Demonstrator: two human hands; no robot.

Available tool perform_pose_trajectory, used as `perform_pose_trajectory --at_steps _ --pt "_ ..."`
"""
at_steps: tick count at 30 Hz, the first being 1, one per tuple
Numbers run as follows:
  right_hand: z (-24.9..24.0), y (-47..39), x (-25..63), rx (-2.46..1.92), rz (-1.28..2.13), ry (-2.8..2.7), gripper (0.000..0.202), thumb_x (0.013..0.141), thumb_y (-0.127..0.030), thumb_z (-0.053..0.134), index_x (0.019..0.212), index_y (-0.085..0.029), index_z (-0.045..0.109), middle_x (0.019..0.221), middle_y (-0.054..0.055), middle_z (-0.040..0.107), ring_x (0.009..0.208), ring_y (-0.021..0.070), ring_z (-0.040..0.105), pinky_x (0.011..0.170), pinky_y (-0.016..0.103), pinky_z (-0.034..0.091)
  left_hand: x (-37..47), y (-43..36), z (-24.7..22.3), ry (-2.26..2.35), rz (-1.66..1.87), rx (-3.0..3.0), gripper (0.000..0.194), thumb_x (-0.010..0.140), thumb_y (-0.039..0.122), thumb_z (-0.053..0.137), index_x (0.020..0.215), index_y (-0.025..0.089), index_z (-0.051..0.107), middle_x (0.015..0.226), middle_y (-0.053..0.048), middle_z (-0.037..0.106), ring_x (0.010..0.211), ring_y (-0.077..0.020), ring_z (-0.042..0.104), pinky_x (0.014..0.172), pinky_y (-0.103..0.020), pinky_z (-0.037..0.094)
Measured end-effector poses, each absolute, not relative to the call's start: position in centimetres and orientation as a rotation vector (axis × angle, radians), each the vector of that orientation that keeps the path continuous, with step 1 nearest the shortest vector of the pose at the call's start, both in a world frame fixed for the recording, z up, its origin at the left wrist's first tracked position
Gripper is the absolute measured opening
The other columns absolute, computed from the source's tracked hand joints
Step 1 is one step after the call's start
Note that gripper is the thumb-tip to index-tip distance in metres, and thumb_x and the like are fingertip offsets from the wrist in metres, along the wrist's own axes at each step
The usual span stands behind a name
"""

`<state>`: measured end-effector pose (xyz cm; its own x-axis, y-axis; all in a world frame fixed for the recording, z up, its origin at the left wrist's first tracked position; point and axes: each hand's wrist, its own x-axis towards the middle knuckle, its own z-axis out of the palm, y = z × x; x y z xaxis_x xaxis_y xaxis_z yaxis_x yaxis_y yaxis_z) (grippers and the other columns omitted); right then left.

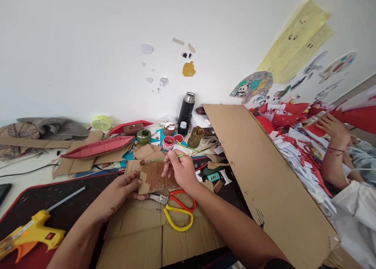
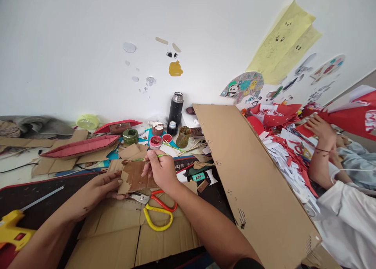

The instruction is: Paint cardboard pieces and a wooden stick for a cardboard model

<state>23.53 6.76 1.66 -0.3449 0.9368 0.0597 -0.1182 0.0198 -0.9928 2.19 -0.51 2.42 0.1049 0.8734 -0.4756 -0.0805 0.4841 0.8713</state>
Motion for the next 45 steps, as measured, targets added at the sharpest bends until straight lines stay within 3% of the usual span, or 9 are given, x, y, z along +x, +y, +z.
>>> perform_pose_trajectory --at_steps 15,31,36,39,45 --pt "1.4 7.1 24.6 -0.945 1.499 -1.280 0.068 0.092 -0.091 0.065 0.086 -0.023 0.058 0.056 -0.003 0.066 0.042 0.0160 0.069 0.038 0.019 0.043 2.2 -0.5 2.2 1.309 0.851 0.777 0.055 0.050 0.049 0.106 0.090 0.020 0.081 0.093 -0.005 0.086 0.079 -0.0282 0.082 0.078 -0.039 0.070" --pt "2.1 5.7 25.2 -0.952 1.415 -1.394 0.069 0.096 -0.091 0.059 0.085 -0.022 0.060 0.057 -0.004 0.063 0.045 0.0141 0.068 0.041 0.018 0.043 2.0 -0.3 1.3 1.255 0.877 0.765 0.055 0.053 0.046 0.106 0.095 0.019 0.083 0.105 -0.009 0.087 0.089 -0.0305 0.083 0.078 -0.038 0.069" --pt "2.1 5.1 23.9 -0.920 1.435 -1.491 0.070 0.099 -0.091 0.055 0.086 -0.022 0.062 0.058 -0.003 0.064 0.048 0.0137 0.068 0.043 0.019 0.044 1.9 -0.4 1.7 1.240 0.897 0.750 0.061 0.051 0.037 0.108 0.104 0.020 0.081 0.118 -0.011 0.088 0.104 -0.0328 0.083 0.086 -0.038 0.069" --pt "2.1 5.1 24.2 -0.937 1.419 -1.510 0.070 0.100 -0.090 0.054 0.084 -0.022 0.062 0.055 -0.003 0.063 0.047 0.0137 0.067 0.044 0.019 0.044 1.9 -0.3 1.9 1.245 0.913 0.733 0.062 0.050 0.040 0.109 0.102 0.020 0.081 0.121 -0.013 0.087 0.109 -0.0336 0.083 0.088 -0.038 0.070" --pt "2.5 5.7 23.9 -0.947 1.430 -1.464 0.069 0.098 -0.091 0.054 0.085 -0.023 0.060 0.056 -0.002 0.064 0.047 0.0146 0.069 0.044 0.020 0.043 1.8 -0.1 1.7 1.250 0.858 0.738 0.053 0.050 0.048 0.110 0.083 0.019 0.080 0.100 -0.009 0.086 0.096 -0.0290 0.082 0.091 -0.037 0.069"
